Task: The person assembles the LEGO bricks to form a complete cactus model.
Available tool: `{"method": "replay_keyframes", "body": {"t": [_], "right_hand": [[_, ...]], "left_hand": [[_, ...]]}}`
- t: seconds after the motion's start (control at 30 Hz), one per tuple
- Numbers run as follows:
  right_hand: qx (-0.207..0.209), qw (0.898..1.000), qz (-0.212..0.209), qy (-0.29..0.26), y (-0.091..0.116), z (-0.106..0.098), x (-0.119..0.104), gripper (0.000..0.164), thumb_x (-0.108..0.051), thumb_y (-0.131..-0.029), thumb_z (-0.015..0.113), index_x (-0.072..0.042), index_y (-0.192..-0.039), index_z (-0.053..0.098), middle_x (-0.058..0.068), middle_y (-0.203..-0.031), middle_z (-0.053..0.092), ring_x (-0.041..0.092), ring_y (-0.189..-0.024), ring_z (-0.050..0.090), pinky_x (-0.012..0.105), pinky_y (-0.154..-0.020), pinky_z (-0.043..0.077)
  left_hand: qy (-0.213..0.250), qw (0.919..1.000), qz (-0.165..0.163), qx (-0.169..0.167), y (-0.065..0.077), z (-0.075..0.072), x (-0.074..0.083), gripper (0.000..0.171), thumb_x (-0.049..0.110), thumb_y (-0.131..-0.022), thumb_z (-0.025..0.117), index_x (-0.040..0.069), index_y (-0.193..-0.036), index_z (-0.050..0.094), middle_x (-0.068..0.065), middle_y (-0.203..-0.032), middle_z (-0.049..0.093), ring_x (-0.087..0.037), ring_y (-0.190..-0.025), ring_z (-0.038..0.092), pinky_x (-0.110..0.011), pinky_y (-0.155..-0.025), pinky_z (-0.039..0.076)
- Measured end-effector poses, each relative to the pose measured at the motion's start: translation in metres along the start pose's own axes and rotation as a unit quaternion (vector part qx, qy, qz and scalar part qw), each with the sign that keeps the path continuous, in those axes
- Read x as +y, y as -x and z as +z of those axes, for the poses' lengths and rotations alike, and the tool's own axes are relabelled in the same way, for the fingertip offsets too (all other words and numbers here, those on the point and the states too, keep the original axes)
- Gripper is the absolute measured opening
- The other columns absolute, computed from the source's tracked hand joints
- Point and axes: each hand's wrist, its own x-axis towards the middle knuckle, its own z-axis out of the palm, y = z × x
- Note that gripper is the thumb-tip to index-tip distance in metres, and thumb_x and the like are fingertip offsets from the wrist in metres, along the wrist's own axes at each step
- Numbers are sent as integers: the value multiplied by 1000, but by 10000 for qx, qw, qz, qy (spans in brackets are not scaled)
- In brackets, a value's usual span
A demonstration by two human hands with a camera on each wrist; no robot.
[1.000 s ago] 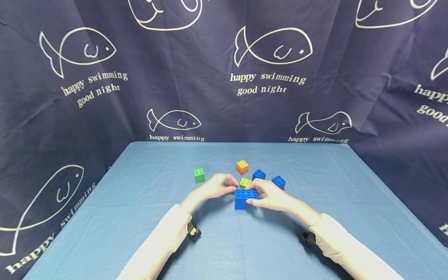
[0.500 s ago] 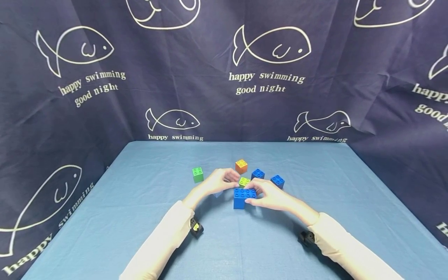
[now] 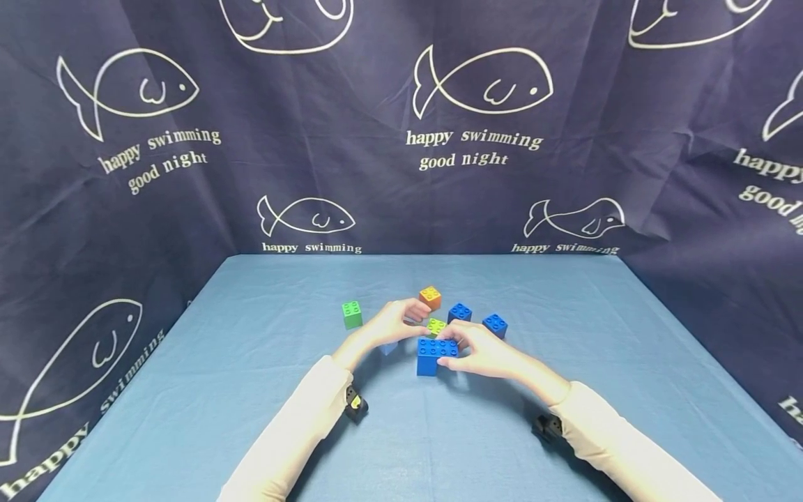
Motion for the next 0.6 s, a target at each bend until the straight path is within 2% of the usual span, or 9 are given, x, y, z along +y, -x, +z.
{"method": "replay_keyframes", "body": {"t": [0.2, 0.4, 0.6], "right_hand": [[17, 9999, -114, 43, 0, 0, 2, 29, -25, -84, 70, -7, -105, 62, 5, -101, 64, 14, -88, 60, 28, -76, 54], [51, 9999, -136, 71, 0, 0, 4, 30, -25, -84, 70, -7, -107, 63, 4, -100, 64, 9, -80, 59, 25, -72, 53], [18, 9999, -97, -101, 0, -1, 3, 32, -25, -84, 71, -7, -109, 63, 4, -102, 63, 8, -80, 60, 25, -74, 53]], "left_hand": [[-9, 10000, -41, 16, -4, 2, -3, 41, 13, -82, 72, -2, -117, 56, -16, -111, 65, -26, -102, 63, -28, -87, 51], [-184, 9997, -140, -23, -8, 3, -6, 40, 14, -82, 73, 2, -117, 58, -14, -114, 65, -24, -106, 63, -31, -92, 49], [-154, 9994, -163, -260, -10, 4, -8, 42, 10, -82, 72, 0, -120, 56, -14, -118, 64, -25, -110, 61, -31, -94, 47]]}}
